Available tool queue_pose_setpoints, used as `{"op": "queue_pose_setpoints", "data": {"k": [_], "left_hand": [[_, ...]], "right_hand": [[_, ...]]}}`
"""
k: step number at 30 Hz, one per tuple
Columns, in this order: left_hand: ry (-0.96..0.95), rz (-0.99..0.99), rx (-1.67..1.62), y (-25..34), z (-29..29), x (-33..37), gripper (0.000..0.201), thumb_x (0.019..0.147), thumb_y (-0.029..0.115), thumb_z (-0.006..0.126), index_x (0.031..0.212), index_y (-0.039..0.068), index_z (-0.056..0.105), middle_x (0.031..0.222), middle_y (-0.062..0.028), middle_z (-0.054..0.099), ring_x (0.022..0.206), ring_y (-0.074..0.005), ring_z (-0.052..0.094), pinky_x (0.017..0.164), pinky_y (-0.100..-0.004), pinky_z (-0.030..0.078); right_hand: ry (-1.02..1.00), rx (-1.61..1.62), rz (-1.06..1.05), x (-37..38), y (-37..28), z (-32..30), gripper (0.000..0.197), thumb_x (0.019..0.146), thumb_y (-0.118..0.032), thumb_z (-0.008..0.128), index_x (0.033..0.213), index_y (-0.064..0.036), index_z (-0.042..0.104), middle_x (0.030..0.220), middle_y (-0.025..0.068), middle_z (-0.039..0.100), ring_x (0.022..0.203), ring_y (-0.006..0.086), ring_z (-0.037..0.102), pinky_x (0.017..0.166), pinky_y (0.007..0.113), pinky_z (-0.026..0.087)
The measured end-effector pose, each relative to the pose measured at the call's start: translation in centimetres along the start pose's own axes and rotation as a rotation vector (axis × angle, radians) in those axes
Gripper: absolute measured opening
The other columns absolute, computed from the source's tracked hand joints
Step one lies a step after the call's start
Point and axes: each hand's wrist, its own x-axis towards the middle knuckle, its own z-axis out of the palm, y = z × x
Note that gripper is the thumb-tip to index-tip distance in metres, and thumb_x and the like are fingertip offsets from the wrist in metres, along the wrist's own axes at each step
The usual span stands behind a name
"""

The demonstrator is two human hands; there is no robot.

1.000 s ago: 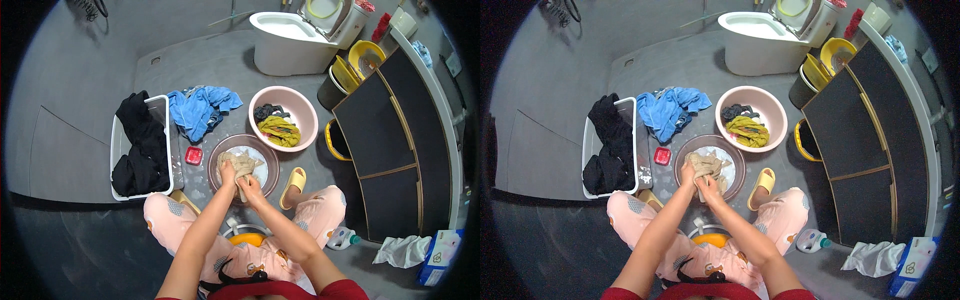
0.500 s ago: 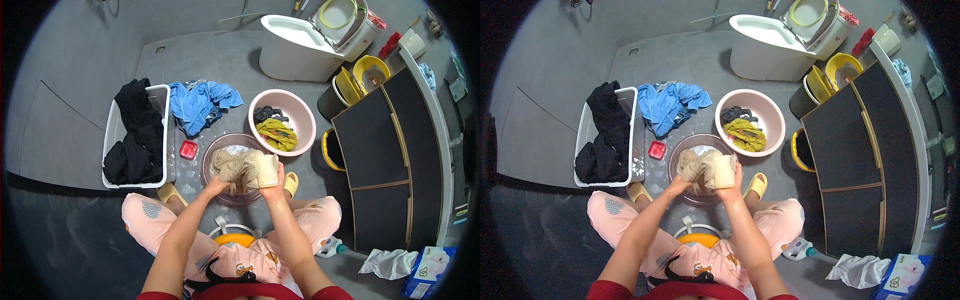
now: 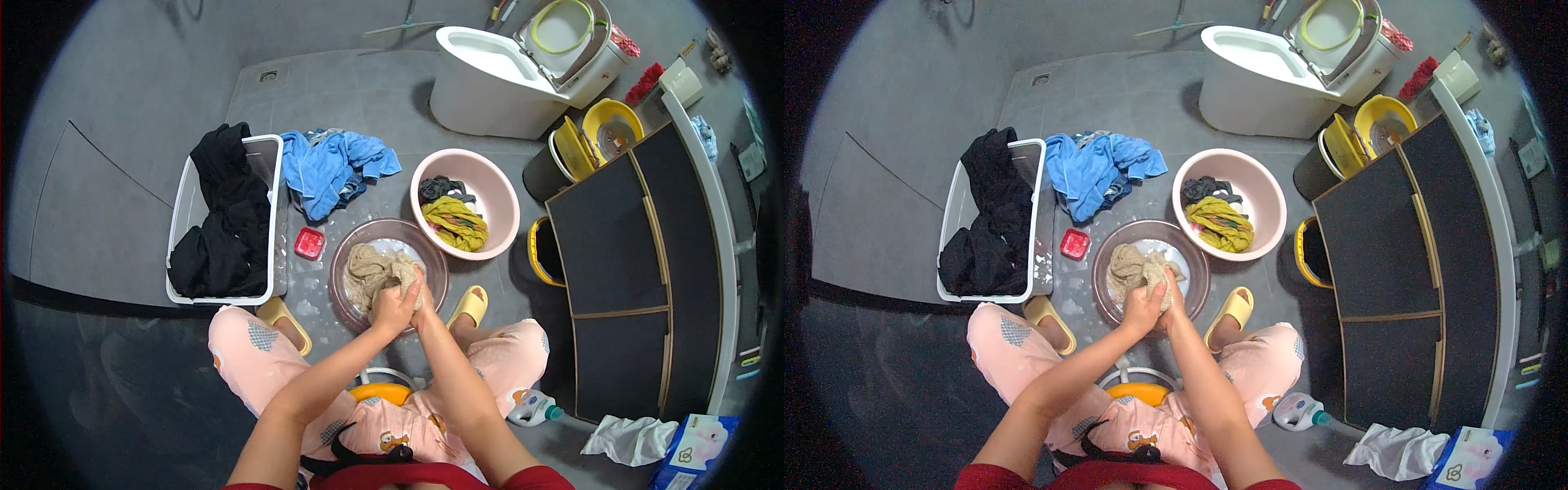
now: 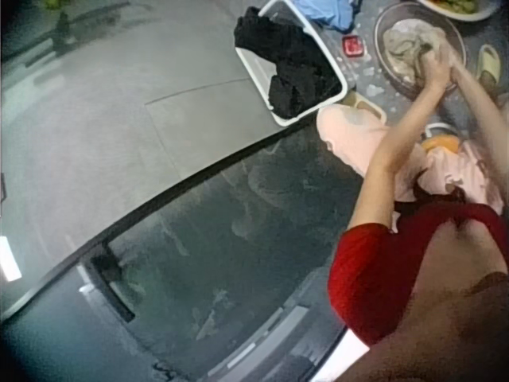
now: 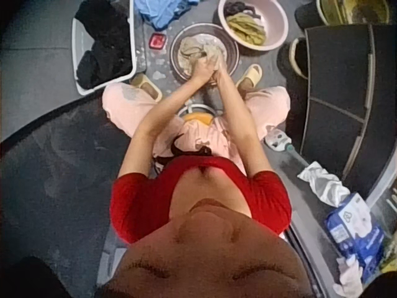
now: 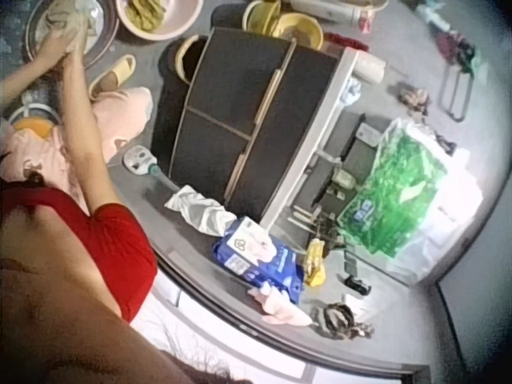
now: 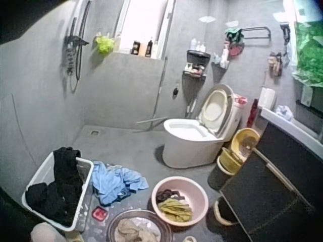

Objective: The person washes clothes in a basin by hand, rubbing the fabric together with soap in a bathroom while sitting on a small stool.

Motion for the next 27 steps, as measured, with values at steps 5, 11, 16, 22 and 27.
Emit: {"op": "queue_pose_setpoints", "data": {"k": [5, 11, 16, 22, 27], "left_hand": [[0.083, 0.090, 0.323, -2.5, -0.5, 1.8, 0.031, 0.078, 0.029, 0.051, 0.073, 0.000, 0.062, 0.064, -0.0225, 0.056, 0.063, -0.0389, 0.055, 0.054, -0.0422, 0.042], [0.248, -0.248, 0.602, -5.9, -1.0, 5.4, 0.052, 0.078, 0.045, 0.044, 0.063, -0.002, 0.060, 0.061, -0.0261, 0.053, 0.059, -0.0406, 0.054, 0.052, -0.0466, 0.040], [-0.051, -0.409, 0.509, -8.1, -1.3, 6.7, 0.057, 0.079, 0.047, 0.041, 0.080, -0.006, 0.059, 0.082, -0.0297, 0.055, 0.082, -0.0407, 0.054, 0.075, -0.0442, 0.040], [0.089, -0.449, 0.278, -9.7, -2.2, 5.8, 0.059, 0.082, 0.042, 0.041, 0.116, -0.007, 0.037, 0.112, -0.0296, 0.044, 0.106, -0.0384, 0.042, 0.090, -0.0393, 0.032], [-0.186, -0.402, -0.444, -8.5, -1.0, 3.0, 0.052, 0.085, 0.027, 0.047, 0.124, -0.003, 0.031, 0.118, -0.0134, 0.045, 0.107, -0.0184, 0.044, 0.091, -0.0275, 0.033]], "right_hand": [[0.112, -0.179, 0.009, -1.8, 1.1, 2.9, 0.040, 0.085, -0.041, 0.040, 0.106, -0.0095, 0.052, 0.098, 0.0055, 0.057, 0.088, 0.0196, 0.055, 0.079, 0.032, 0.043], [0.231, -0.342, -0.031, -3.6, 1.0, 4.5, 0.046, 0.085, -0.040, 0.042, 0.117, -0.0076, 0.038, 0.105, 0.0082, 0.050, 0.089, 0.0173, 0.051, 0.074, 0.031, 0.044], [0.145, -0.299, 0.008, -2.6, 0.4, 2.6, 0.042, 0.078, -0.029, 0.056, 0.110, -0.0053, 0.043, 0.096, 0.0091, 0.053, 0.083, 0.0203, 0.054, 0.070, 0.034, 0.046], [0.102, 0.008, 0.151, -0.9, -0.4, 2.3, 0.049, 0.076, -0.040, 0.053, 0.109, -0.0040, 0.048, 0.099, 0.0114, 0.056, 0.086, 0.0263, 0.056, 0.075, 0.040, 0.046], [0.359, -0.194, -0.113, 0.3, 1.8, 1.8, 0.052, 0.081, -0.042, 0.049, 0.106, 0.0030, 0.048, 0.096, 0.0120, 0.056, 0.082, 0.0229, 0.057, 0.072, 0.032, 0.047]]}}
